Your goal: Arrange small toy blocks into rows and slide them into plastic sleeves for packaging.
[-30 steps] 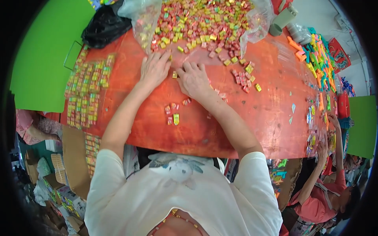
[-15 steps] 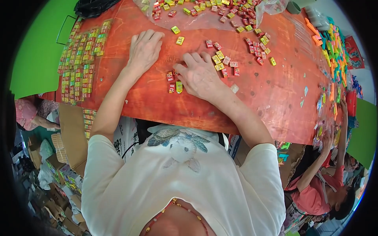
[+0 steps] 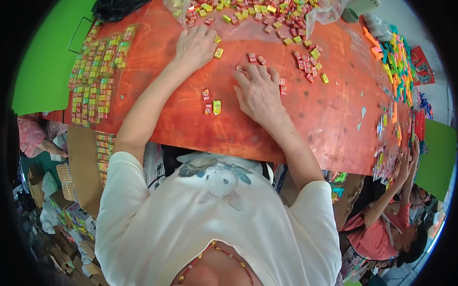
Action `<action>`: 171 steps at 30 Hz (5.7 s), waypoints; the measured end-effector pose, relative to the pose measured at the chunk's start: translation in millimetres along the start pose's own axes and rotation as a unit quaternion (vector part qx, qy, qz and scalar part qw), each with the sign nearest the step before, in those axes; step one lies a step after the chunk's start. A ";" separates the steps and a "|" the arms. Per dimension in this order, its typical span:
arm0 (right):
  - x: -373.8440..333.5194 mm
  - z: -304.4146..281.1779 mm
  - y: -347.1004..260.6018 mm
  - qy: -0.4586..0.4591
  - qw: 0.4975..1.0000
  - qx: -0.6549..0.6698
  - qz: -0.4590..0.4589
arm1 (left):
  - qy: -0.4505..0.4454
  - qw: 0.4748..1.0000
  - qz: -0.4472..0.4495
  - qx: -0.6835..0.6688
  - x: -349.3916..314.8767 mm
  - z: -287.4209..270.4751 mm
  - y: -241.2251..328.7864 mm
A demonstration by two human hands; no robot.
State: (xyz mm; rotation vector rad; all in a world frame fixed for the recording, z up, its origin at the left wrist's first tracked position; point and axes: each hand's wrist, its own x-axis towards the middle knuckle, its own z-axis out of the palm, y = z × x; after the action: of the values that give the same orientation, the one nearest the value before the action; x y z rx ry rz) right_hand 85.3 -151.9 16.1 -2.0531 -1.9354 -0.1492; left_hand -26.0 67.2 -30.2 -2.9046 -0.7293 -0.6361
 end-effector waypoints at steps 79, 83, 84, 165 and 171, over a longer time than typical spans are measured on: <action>271.0 28.1 385.3 0.136 0.934 0.163 0.287 | -0.098 0.873 -0.189 -0.439 332.4 119.4 -139.9; 342.5 33.7 407.7 0.186 0.847 0.383 0.318 | -0.094 0.828 -0.191 -0.519 380.4 128.1 -111.7; 366.3 52.0 413.1 0.222 0.810 0.426 0.337 | -0.112 0.818 -0.178 -0.536 394.7 126.9 -98.1; -2.1 7.8 10.0 0.039 0.996 0.035 -0.068 | -0.092 0.991 -0.022 -0.096 -121.8 -89.3 -0.7; -5.3 12.0 11.5 0.022 0.999 0.019 -0.042 | -0.131 0.987 -0.040 -0.089 -125.9 -92.0 -1.5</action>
State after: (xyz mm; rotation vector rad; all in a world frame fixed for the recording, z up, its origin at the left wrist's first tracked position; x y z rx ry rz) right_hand 94.6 -153.8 1.5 -1.9282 -1.9834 -0.1734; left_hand -161.9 -2.3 1.5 -3.1779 -0.8623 -0.3436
